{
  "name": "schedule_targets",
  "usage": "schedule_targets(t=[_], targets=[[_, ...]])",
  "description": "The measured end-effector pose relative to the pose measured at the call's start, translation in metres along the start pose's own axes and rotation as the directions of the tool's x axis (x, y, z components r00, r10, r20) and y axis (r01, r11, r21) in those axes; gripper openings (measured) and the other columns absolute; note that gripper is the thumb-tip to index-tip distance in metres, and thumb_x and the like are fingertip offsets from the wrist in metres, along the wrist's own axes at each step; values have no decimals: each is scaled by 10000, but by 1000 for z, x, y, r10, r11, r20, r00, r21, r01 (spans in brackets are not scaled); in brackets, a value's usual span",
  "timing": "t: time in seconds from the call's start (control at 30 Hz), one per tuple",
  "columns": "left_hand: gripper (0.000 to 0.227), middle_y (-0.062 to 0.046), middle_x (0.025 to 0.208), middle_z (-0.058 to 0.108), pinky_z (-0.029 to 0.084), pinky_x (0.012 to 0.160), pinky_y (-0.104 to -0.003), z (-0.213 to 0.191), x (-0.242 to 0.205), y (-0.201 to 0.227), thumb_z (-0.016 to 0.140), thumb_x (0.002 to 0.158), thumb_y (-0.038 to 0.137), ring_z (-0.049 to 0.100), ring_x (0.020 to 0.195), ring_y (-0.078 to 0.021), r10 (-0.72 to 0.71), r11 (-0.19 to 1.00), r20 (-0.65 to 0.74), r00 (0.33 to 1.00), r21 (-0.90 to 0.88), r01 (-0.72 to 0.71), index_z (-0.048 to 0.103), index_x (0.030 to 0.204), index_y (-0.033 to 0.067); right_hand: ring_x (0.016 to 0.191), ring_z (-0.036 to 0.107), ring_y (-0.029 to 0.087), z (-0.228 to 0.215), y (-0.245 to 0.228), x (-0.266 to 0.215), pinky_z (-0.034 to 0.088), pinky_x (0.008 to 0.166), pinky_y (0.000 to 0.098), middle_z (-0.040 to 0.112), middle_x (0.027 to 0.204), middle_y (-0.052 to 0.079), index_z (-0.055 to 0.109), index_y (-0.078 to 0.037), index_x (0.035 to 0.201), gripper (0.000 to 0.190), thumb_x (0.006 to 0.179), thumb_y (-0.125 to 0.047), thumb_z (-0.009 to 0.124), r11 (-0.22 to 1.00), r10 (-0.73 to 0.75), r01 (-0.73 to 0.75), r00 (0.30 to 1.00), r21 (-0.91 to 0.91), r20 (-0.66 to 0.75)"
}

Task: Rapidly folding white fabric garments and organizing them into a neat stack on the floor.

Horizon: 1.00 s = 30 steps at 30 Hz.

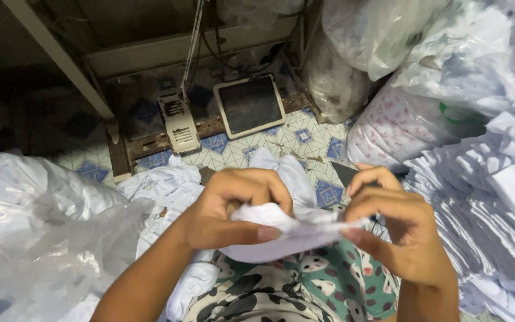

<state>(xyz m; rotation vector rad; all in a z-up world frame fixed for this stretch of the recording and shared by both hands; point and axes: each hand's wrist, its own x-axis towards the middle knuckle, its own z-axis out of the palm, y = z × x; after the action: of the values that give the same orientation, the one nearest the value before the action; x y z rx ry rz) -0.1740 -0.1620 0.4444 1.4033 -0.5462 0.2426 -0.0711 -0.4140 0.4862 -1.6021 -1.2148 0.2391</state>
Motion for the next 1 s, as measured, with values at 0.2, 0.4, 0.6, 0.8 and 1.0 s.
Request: schedule_targets(t=[0.2,0.4,0.6,0.8,1.0], targets=[[376,-7,845,738,476,738,-306,5,28,38,801,735,179,655,761,-152,-257,890,174,951,425,164,637,1069,126,848,551,167,3,-11,-9,364,1181,491,656,732,-3,675,-80,777,136,706,28,718,998,-41,35,992,-57,-117],[93,-33,858,617,474,1151,-504,-2,24,32,643,826,156,649,939,-234,55,997,269,962,-62,-39,573,811,97,763,549,212,-4,14,-11,312,1171,586,567,540,-34,579,-173,591,479,862,-561,504,970,-215,228,966,81,-146],[205,29,622,569,342,1128,-484,-7,38,55,774,803,174,533,622,-142,102,779,263,959,578,-242,637,661,117,732,464,163,-21,-3,-17,303,1209,546,629,588,-25,641,-123,607,91,572,-64,700,925,-206,141,966,-352,-154],[168,27,646,622,224,1223,-542,-31,26,48,765,799,207,659,924,-196,210,709,257,943,624,-328,660,690,136,722,446,185,-35,-7,-29,350,1181,551,618,574,-16,670,-118,621,160,505,-227,683,833,-217,45,943,-552,-252],[161,-3,707,612,316,1175,-516,-89,45,42,807,710,209,521,767,-180,196,457,128,972,865,-206,721,756,80,980,434,269,-61,23,-8,293,1255,501,605,811,72,758,-8,1039,360,690,-99,757,723,-177,-54,949,-688,-260]])
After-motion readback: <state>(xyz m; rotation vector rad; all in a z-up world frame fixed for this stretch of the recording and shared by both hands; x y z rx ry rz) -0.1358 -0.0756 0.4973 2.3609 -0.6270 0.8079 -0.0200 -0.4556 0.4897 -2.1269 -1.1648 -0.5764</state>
